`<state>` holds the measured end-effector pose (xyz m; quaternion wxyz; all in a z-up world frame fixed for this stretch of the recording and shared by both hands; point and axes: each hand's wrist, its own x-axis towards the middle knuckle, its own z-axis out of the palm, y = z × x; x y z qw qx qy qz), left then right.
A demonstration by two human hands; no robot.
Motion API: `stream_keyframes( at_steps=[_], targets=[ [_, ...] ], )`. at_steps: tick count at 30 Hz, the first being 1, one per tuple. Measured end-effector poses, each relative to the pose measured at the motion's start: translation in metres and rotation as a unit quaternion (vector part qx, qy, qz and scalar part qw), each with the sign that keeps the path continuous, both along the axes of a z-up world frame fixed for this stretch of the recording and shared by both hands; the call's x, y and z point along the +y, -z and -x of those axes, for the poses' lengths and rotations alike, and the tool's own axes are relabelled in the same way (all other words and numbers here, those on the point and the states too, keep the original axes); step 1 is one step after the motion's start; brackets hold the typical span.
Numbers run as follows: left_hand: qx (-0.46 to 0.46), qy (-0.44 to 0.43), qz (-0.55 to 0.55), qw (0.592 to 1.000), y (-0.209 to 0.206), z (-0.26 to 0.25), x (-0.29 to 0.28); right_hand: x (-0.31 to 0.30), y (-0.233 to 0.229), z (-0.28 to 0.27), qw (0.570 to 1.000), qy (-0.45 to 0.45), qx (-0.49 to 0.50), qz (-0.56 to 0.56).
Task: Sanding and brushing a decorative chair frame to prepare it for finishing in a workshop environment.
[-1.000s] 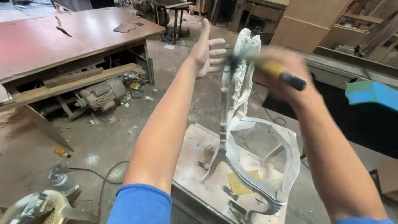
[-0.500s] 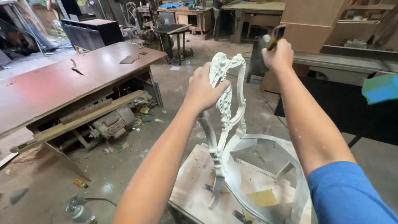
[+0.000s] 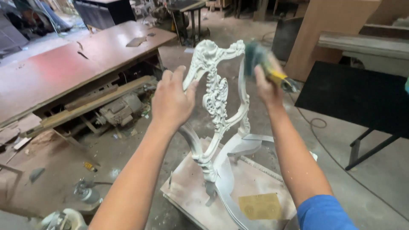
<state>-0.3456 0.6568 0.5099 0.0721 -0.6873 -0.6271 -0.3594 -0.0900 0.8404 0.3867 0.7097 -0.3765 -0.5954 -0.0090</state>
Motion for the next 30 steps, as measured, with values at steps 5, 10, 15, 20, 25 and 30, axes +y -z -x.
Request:
stream_keyframes(
  at_steps=[5, 10, 15, 20, 25, 30],
  targets=[
    [0.04, -0.053, 0.07, 0.995, 0.007, 0.004, 0.011, -0.027, 0.149, -0.049, 0.853, -0.079, -0.03, 0.514],
    [0.078, -0.077, 0.073, 0.991, 0.003, 0.0, 0.006, -0.04, 0.102, -0.036, 0.866, -0.131, -0.032, 0.482],
    [0.106, -0.089, 0.084, 0.987, 0.006, 0.001, 0.003, -0.035, 0.029, -0.009, 0.962, -0.047, -0.253, -0.093],
    [0.082, -0.07, 0.077, 0.991, 0.011, 0.003, 0.007, -0.056, 0.055, -0.006, 0.793, 0.043, -0.523, 0.31],
    [0.06, -0.067, 0.05, 0.995, 0.008, -0.001, 0.01, -0.032, 0.068, -0.014, 0.851, -0.161, -0.105, 0.488],
    [0.058, -0.054, 0.052, 0.996, 0.013, -0.002, 0.01, -0.047, 0.08, -0.018, 0.925, -0.079, -0.145, 0.342]
  ],
)
